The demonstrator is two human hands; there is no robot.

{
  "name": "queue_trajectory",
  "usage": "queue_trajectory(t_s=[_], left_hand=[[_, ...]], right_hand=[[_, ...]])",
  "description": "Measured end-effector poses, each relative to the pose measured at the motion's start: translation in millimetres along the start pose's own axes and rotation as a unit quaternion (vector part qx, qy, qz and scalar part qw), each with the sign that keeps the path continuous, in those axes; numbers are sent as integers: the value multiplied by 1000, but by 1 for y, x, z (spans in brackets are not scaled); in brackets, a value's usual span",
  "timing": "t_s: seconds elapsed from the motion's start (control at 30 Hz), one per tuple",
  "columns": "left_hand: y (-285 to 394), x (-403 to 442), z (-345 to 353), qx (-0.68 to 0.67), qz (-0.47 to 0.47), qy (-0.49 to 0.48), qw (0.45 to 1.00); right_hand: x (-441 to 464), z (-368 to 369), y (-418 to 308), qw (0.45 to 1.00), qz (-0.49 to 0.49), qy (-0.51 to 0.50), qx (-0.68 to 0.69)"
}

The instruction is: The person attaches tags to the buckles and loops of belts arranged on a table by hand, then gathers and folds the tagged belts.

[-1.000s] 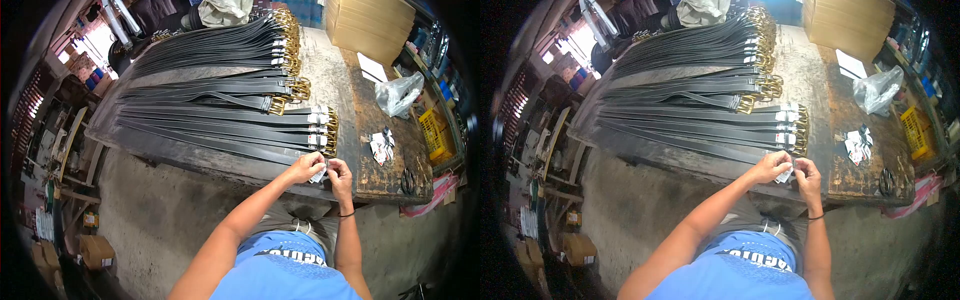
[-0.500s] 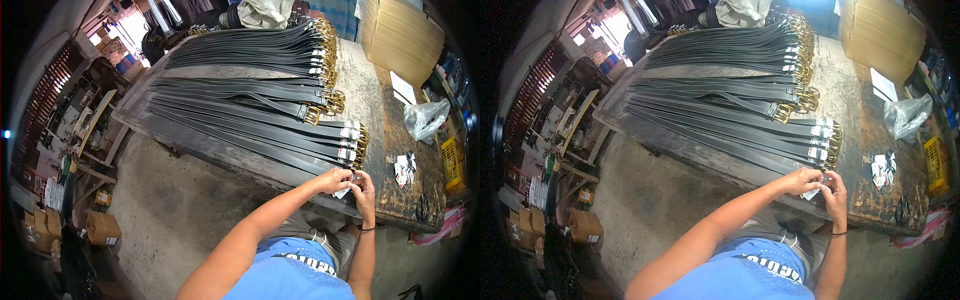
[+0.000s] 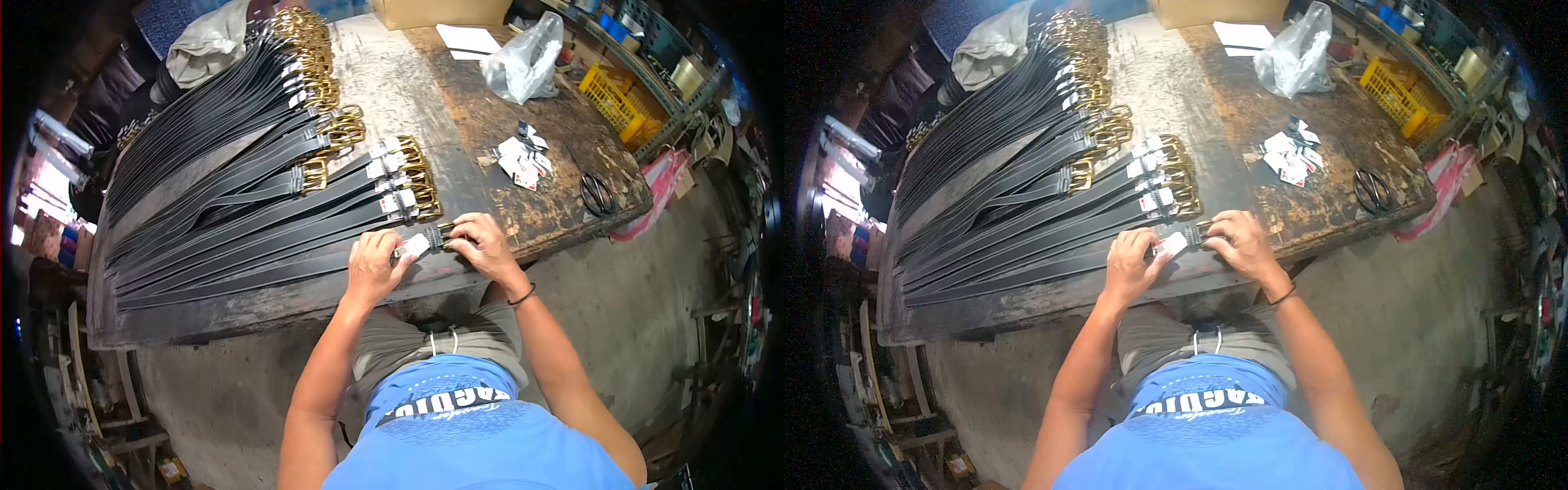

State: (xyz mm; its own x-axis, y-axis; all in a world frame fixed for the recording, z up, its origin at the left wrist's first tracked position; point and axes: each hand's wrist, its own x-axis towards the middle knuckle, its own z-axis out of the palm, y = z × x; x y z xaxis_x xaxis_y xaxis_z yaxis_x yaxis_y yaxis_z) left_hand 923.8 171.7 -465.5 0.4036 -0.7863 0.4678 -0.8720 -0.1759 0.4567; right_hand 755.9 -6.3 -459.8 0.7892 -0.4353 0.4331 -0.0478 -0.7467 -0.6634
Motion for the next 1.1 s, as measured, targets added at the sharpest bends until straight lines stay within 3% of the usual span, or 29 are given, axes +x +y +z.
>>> queue_trajectory(t_s=[0.07,0.37,0.6,0.8,1.1], left_hand=[[7,3,-4,11,55,4,998],[2,14,1,58,131,-57,988],[0,18,17,36,158,-50,986],[7,13,9,37,65,-27,997],[9,20,23,24,47,-38,998]], right_hand=[[0,2,-2,999,-4,-13,-35],[-1,3,1,998,-19,-23,-61],[-2,3,2,998,-23,-24,-52],[-3,3,3,998,-22,-29,-50],[-4,4,8,999,-20,-23,-31]])
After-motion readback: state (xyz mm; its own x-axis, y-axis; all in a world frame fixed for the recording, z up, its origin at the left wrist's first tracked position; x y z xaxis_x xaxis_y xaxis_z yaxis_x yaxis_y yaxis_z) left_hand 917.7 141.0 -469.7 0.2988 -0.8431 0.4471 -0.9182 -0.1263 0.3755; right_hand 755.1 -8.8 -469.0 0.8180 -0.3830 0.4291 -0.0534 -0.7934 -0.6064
